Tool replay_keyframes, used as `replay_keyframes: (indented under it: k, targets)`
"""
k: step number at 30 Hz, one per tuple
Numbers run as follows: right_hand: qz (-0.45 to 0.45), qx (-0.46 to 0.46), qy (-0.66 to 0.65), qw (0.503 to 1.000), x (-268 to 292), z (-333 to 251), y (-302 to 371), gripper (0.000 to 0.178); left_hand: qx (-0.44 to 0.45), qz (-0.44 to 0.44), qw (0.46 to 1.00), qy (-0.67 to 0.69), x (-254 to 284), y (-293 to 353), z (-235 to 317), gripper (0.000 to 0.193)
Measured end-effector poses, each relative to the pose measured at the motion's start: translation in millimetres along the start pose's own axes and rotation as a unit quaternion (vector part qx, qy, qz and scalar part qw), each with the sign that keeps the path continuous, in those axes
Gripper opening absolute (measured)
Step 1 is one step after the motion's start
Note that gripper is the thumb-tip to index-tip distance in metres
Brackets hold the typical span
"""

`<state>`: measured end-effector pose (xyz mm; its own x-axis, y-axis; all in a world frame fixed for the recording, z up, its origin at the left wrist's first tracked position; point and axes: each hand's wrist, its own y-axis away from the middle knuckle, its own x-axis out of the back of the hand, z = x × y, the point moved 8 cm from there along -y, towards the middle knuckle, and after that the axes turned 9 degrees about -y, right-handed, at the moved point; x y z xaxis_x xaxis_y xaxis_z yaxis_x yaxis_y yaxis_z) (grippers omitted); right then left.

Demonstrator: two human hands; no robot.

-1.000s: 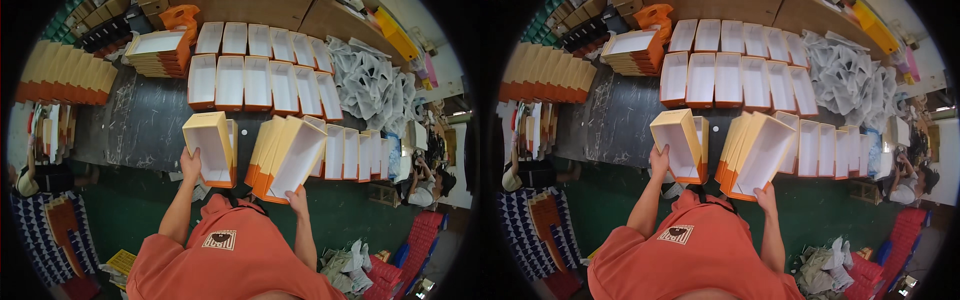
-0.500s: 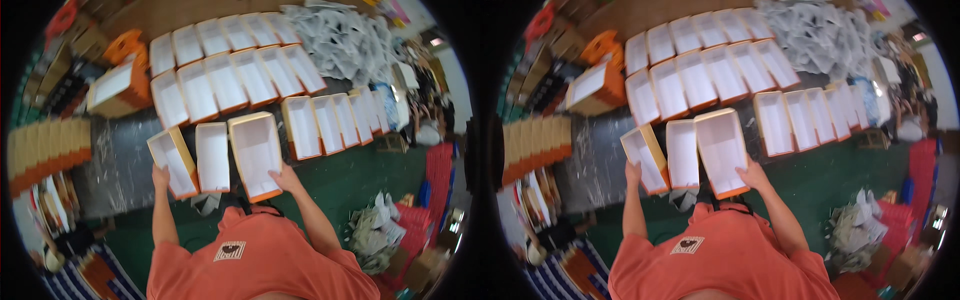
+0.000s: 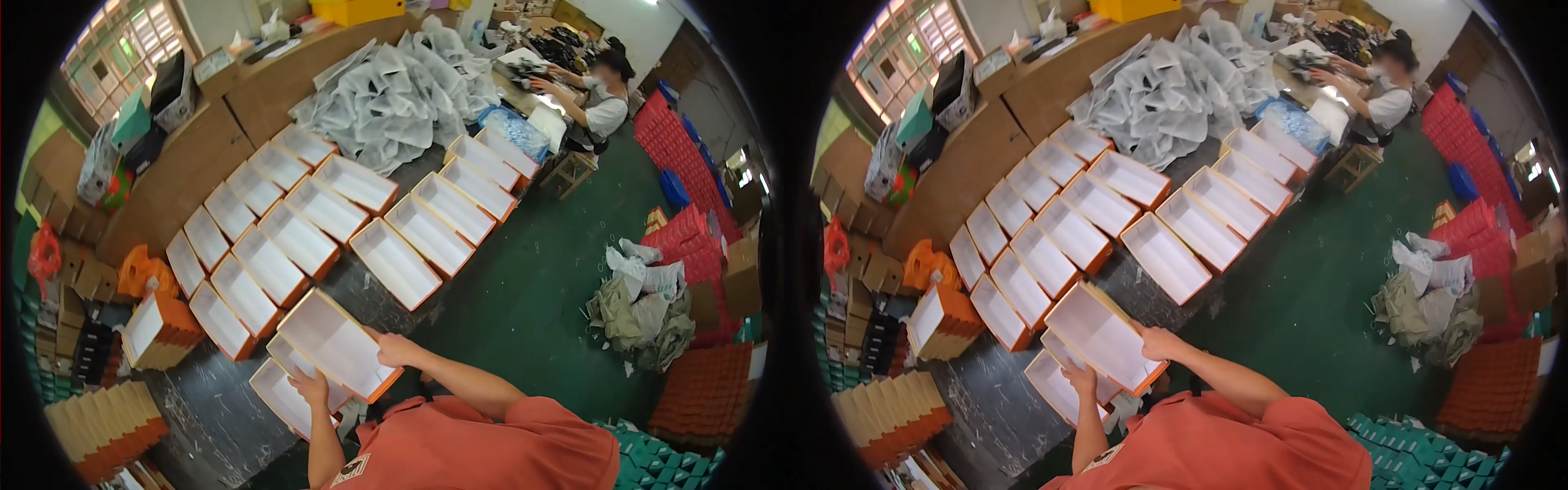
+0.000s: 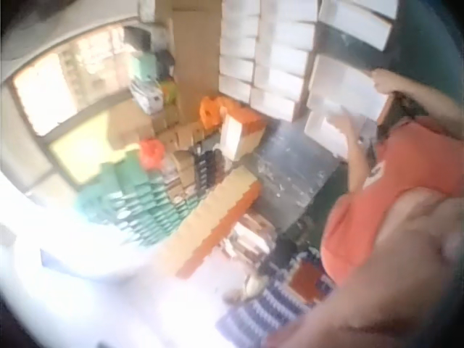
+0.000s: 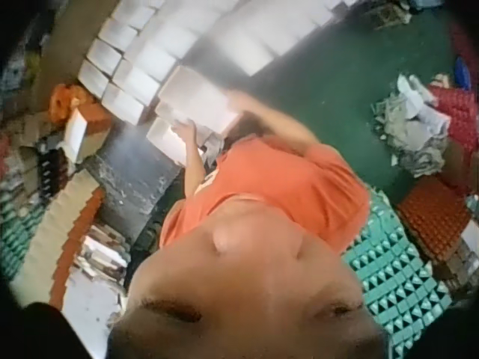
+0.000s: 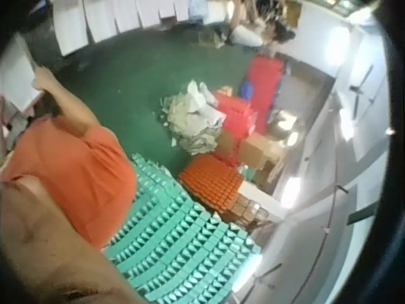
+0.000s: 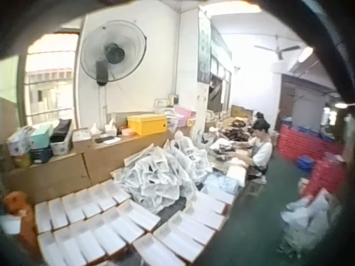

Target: The person walks to a workbench and arranges multiple empty orange and white shoe boxes in rows. They then place small blue items into each box and cover them with white tissue paper.

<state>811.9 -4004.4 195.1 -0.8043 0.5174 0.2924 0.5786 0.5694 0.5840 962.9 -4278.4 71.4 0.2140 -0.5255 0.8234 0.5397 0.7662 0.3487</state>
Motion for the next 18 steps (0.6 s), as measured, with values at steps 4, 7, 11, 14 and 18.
replay_keyframes:
  k: [4, 7, 11, 14, 18]
  targets:
    - [0.020, 0.076, 0.026, 0.997, -8.3, 23.2, -2.4, 0.085, 0.053, 0.041, 0.988, -0.137, 3.7, 21.4, 22.7, 0.102]
    - [0.025, 0.083, 0.006, 0.996, -12.6, 34.0, -1.3, 0.088, 0.014, 0.074, 0.995, -0.058, 5.5, 15.1, 21.9, 0.098]
    - [-0.013, 0.110, -0.002, 0.994, -12.7, 33.9, 7.2, 0.095, 0.038, 0.080, 0.991, -0.097, -7.0, 14.3, 15.5, 0.093]
    - [0.000, 0.248, -0.019, 0.969, 5.5, 10.9, 32.2, 0.091, 0.053, 0.091, 0.984, -0.144, -8.7, 22.3, 22.8, 0.090]
    - [0.003, 0.262, -0.110, 0.959, 27.2, 8.3, 47.4, 0.078, 0.061, 0.117, 0.978, -0.162, 4.5, 29.3, 31.3, 0.088]
